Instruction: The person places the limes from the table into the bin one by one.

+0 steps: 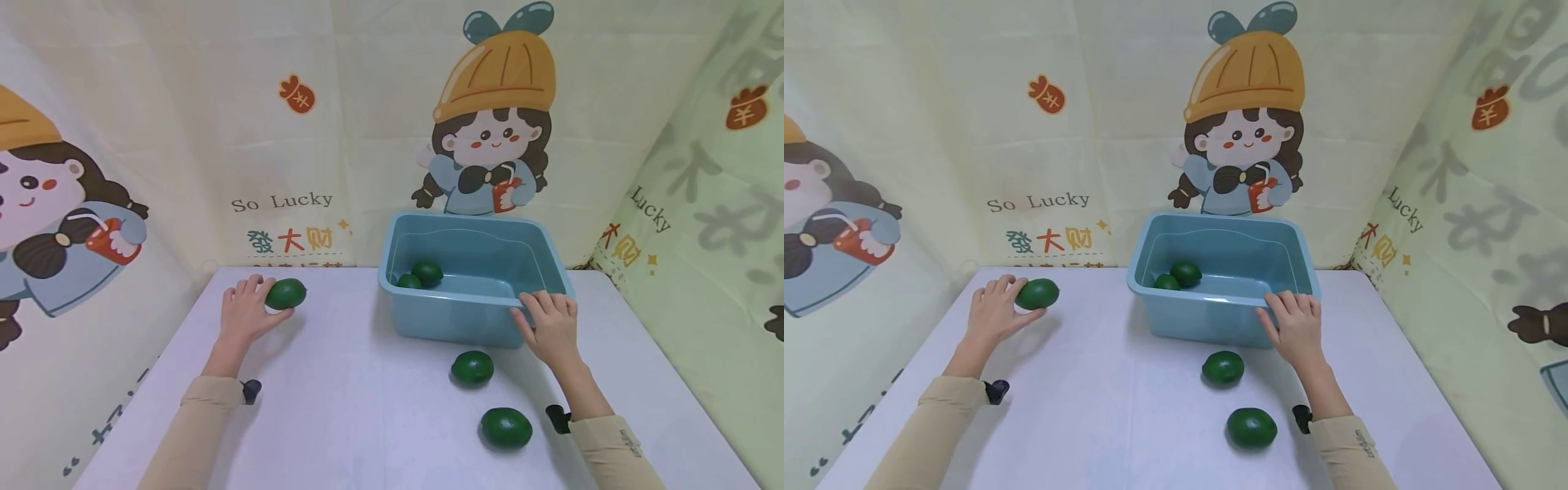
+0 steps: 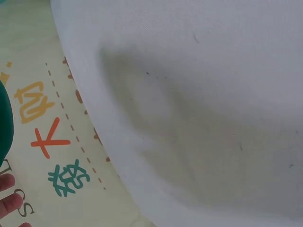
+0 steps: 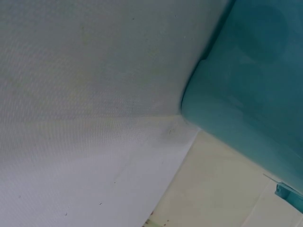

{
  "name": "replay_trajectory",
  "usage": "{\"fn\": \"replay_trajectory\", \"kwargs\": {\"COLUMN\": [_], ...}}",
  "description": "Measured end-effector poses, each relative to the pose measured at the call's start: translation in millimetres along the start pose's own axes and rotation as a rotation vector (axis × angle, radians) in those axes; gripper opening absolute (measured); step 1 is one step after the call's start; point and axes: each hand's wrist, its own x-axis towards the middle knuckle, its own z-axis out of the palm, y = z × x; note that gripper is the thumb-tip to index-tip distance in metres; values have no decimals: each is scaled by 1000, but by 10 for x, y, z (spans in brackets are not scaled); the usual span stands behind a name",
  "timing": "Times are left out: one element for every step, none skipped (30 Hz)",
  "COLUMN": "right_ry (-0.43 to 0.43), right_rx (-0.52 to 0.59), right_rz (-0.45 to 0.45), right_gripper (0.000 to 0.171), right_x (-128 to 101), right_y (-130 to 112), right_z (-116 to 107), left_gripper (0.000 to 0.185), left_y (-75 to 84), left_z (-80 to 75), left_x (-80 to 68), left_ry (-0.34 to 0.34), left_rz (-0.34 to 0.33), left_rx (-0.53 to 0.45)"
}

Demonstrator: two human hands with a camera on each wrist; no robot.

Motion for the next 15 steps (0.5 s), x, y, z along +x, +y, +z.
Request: {"fn": "replay_trajectory", "kwargs": {"right_ry": [1, 0, 0, 0, -2, -3, -4, -6, -7, -10, -12, -15, -17, -18, -20], "right_rx": [0, 0, 0, -1, -1, -1, -1, -1, -1, -1, -1, -1, -1, -1, -1], "right_rz": [0, 1, 2, 2, 3, 4, 5, 6, 8, 9, 10, 12, 13, 14, 15], "right_gripper": [46, 46, 46, 46, 46, 46, 46, 47, 47, 47, 48, 48, 48, 48, 48], "right_x": [0, 0, -1, -1, -1, -2, -3, -2, -1, -1, -1, -1, -1, -1, -2], "right_y": [0, 0, 0, 0, 0, -1, -2, -2, -3, -4, -5, -6, -7, -7, -8], "right_z": [-1, -2, -3, -3, -4, -6, -6, -7, -8, -8, -9, -9, -9, -9, -9], "left_gripper": [71, 71, 71, 71, 72, 72, 72, 73, 73, 73, 73, 74, 74, 73, 74], "left_y": [13, 29, 43, 58, 72, 85, 99, 113, 126, 138, 152, 164, 176, 188, 202], "left_z": [-6, -15, -23, -27, -31, -33, -35, -35, -34, -32, -33, -34, -36, -38, -45], "left_x": [6, 10, 14, 20, 25, 31, 37, 43, 49, 57, 61, 67, 72, 79, 84], "left_ry": [2, 4, 6, 8, 10, 11, 11, 11, 10, 10, 8, 7, 6, 6, 6], "left_rz": [1, 2, 3, 3, 4, 4, 5, 7, 9, 9, 10, 11, 13, 14, 14], "left_rx": [0, -1, -1, -2, 2, 5, 7, 10, 12, 11, 12, 10, 8, 7, 6]}}
